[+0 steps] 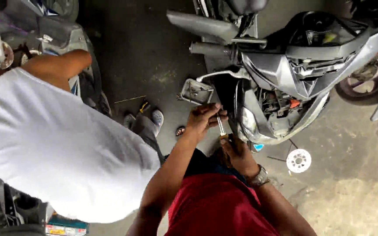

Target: Securing the front body panels of a motorcycle using a screwdriver and manual alignment.

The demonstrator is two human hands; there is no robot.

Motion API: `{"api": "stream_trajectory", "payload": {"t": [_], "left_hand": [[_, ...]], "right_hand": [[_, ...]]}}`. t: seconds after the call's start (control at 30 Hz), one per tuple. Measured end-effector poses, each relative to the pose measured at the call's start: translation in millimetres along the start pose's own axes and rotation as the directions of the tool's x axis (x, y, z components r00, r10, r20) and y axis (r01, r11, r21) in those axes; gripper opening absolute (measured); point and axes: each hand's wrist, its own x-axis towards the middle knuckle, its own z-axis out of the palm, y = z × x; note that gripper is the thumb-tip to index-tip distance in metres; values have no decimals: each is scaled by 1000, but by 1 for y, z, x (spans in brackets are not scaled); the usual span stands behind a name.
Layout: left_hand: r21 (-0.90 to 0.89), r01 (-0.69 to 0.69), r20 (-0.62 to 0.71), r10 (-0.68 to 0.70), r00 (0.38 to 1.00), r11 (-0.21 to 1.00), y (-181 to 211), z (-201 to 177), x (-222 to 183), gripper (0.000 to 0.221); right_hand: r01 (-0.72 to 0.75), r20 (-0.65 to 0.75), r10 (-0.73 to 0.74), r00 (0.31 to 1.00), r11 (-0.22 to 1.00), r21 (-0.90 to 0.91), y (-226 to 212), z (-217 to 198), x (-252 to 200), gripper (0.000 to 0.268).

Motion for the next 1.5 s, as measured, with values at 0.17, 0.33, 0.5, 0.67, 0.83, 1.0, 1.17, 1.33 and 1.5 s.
{"api": "stream_trajectory", "payload": {"t": [0.17,0.33,0.5,0.67,0.83,1.0,1.17,1.33,1.5], "left_hand": [[214,-174,-65,192,979,961,50,31,31,39],[595,-494,128,531,837,635,109,66,37,21],[827,-486,319,476,820,283,128,77,69,18],[849,-527,472,380,795,48,139,80,90,24],[846,-448,517,239,822,-289,151,95,75,22],[809,-493,567,202,799,-320,136,78,107,23],[836,-456,515,152,844,-305,144,86,89,29],[858,-437,472,79,878,-271,157,96,63,30],[683,-405,655,265,707,-608,179,68,16,41]], "right_hand": [[56,-93,-63,994,996,-71,-13,35,60,35],[108,-176,-51,983,937,332,-11,66,125,25],[63,-135,19,991,817,574,-54,76,156,30],[89,-178,33,984,766,636,-70,82,178,29],[137,-217,33,976,678,722,-79,90,189,26],[189,-259,29,966,606,773,-84,96,198,24],[221,-276,20,961,546,808,-80,95,197,22],[240,-266,-9,964,463,853,-79,90,207,20],[248,-256,-36,966,400,882,-75,85,208,19]]}}
